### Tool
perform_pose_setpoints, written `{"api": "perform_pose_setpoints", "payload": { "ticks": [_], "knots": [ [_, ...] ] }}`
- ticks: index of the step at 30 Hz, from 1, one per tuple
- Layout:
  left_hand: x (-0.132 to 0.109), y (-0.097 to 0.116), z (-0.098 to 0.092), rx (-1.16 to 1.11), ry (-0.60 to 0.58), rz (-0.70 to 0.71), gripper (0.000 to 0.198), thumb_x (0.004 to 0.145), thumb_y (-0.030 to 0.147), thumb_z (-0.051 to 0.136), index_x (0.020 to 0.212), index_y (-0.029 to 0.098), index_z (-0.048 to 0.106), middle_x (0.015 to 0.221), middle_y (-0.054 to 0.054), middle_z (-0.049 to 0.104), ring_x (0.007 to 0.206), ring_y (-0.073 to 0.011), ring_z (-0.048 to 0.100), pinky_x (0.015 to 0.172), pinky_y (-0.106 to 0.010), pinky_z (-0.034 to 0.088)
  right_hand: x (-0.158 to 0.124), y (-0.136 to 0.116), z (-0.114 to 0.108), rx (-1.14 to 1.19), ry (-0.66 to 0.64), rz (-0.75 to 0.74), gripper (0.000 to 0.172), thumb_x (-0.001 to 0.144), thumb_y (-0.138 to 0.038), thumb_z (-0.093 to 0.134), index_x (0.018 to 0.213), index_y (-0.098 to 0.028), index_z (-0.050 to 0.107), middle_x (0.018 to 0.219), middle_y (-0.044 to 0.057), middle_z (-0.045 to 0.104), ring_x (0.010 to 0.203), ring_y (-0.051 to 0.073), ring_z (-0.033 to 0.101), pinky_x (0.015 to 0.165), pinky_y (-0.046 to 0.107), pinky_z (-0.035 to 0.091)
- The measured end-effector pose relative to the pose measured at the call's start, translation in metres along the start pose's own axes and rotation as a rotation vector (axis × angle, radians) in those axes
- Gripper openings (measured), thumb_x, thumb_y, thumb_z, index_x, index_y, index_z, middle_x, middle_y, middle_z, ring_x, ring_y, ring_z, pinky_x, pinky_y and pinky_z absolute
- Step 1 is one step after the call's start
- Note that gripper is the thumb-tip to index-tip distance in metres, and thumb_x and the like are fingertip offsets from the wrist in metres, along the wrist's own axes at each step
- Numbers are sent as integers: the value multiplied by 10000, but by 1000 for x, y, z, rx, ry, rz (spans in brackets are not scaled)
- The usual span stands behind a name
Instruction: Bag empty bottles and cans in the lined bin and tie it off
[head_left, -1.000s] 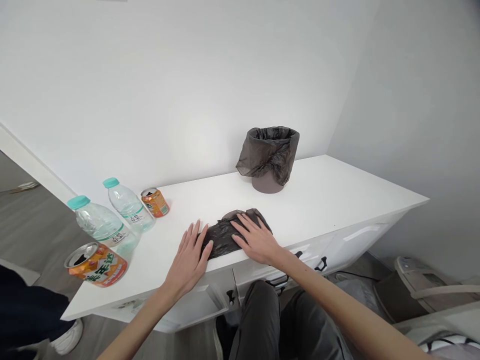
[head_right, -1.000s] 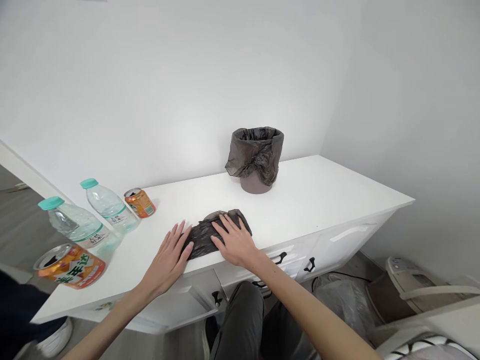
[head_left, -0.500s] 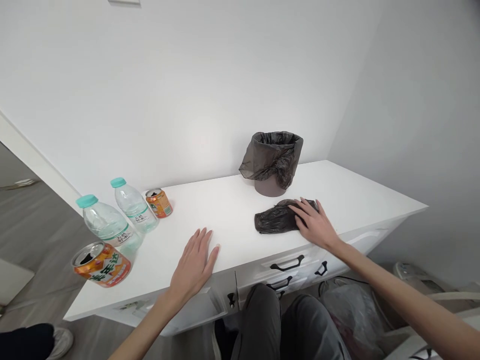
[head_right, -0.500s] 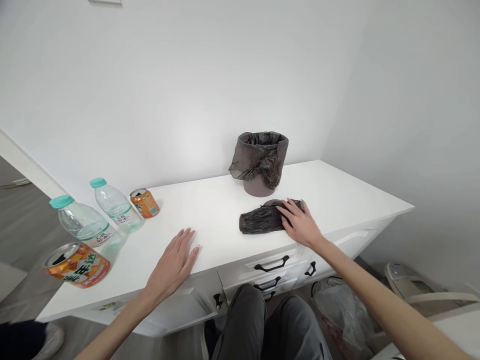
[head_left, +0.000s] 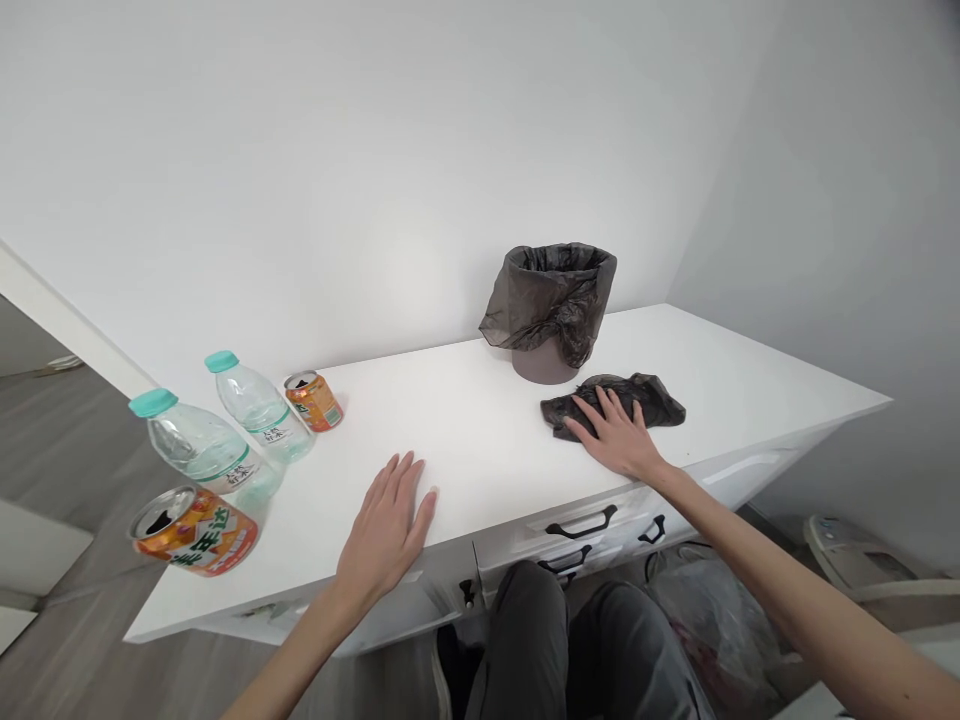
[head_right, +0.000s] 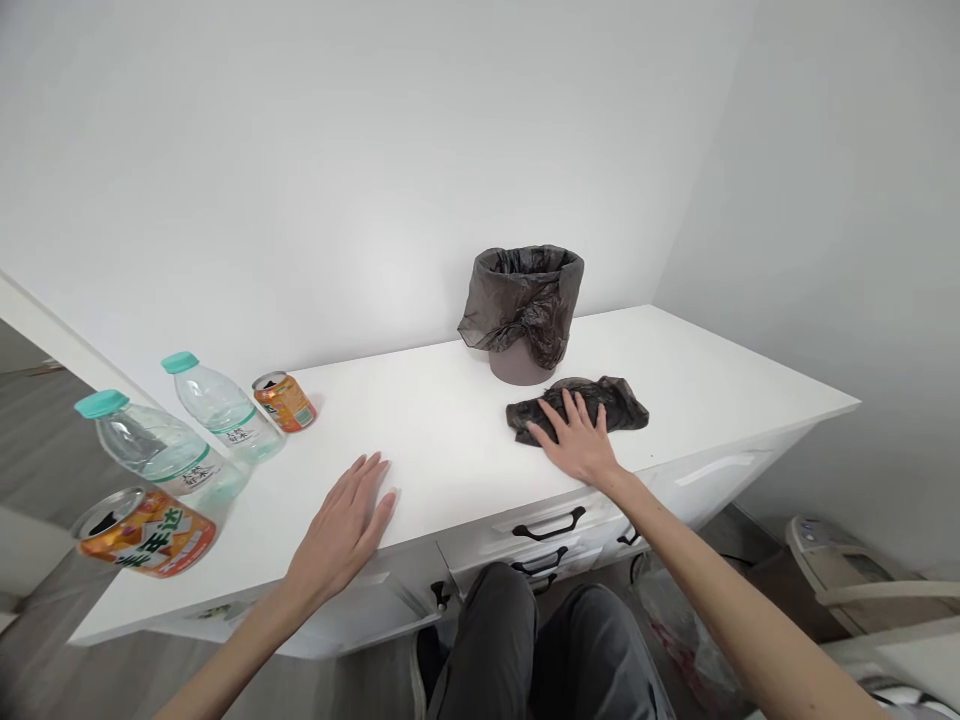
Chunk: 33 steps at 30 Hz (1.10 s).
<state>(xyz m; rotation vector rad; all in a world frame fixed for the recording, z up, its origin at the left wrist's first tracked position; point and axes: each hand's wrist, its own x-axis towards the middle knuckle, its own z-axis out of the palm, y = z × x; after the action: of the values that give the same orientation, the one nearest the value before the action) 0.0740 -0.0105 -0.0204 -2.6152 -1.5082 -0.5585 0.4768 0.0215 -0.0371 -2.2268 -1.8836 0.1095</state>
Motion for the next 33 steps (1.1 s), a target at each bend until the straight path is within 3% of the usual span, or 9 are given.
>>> {"api": "perform_pose_setpoints", "payload": {
  "ticks": [3,7,14,19,22,25,27,29,33],
  "knots": [
    [2,1,-1,2,10,10,527,1116,478,424,1542,177,502,1663,-141,486,1603,-330,364,1276,-583,397,10,24,10,12,47,-13,741,1086,-670,248,1702,-270,346,1803,125,167,1671,376,75,1303,690,75],
    [5,1,0,21,-15,0,543,1116,488,415,1549,173,502,1679,-141,466,1611,-321,350,1289,-576,379,12,31,27,19,192,-181,703,1097,-625,293,1705,-275,338,1813,81,131,1668,396,66,1297,718,45],
    [8,2,-7,8,-37,-4,560,1114,498,385,1544,163,513,1665,-136,487,1603,-320,368,1287,-578,382,1,-13,28,98,255,-529,644,1119,-544,337,1690,-246,365,1792,94,223,1675,323,105,1337,638,79],
    [18,-2,-13,24,-102,56,588,1107,513,376,1562,165,511,1683,-136,459,1600,-339,369,1280,-580,388,-9,-36,13,109,253,-595,616,1125,-475,339,1613,-122,466,1749,172,320,1663,326,177,1339,595,185],
    [28,-1,-10,39,-121,71,610,1109,517,356,1582,161,502,1695,-143,437,1606,-349,352,1281,-596,375,1,-38,-15,139,351,-570,530,1078,-355,411,1542,-132,539,1731,190,351,1532,376,452,1241,592,405],
    [35,2,-1,50,-84,54,605,1109,514,351,1585,174,507,1699,-144,428,1615,-346,329,1293,-600,346,31,-38,-65,188,494,-505,569,1020,-286,455,1582,-199,476,1751,166,309,1200,367,701,966,556,612],
    [36,3,5,48,-65,38,601,1107,515,364,1582,178,513,1703,-143,422,1617,-348,325,1296,-603,337,57,-41,-104,192,581,-448,614,1009,-282,450,1616,-199,409,1757,173,285,1111,359,725,852,528,636],
    [36,3,9,42,-50,34,598,1105,512,376,1574,172,523,1699,-145,430,1615,-354,328,1295,-610,336,81,-46,-139,159,612,-374,644,1000,-279,458,1628,-169,373,1747,199,293,1109,375,720,844,538,630],
    [33,0,12,40,-33,54,591,1104,504,379,1568,167,526,1690,-150,445,1618,-357,323,1291,-612,344,118,-56,-178,75,501,-243,587,984,-318,543,1543,-145,503,1556,218,561,1217,426,670,973,612,571]
  ]
}}
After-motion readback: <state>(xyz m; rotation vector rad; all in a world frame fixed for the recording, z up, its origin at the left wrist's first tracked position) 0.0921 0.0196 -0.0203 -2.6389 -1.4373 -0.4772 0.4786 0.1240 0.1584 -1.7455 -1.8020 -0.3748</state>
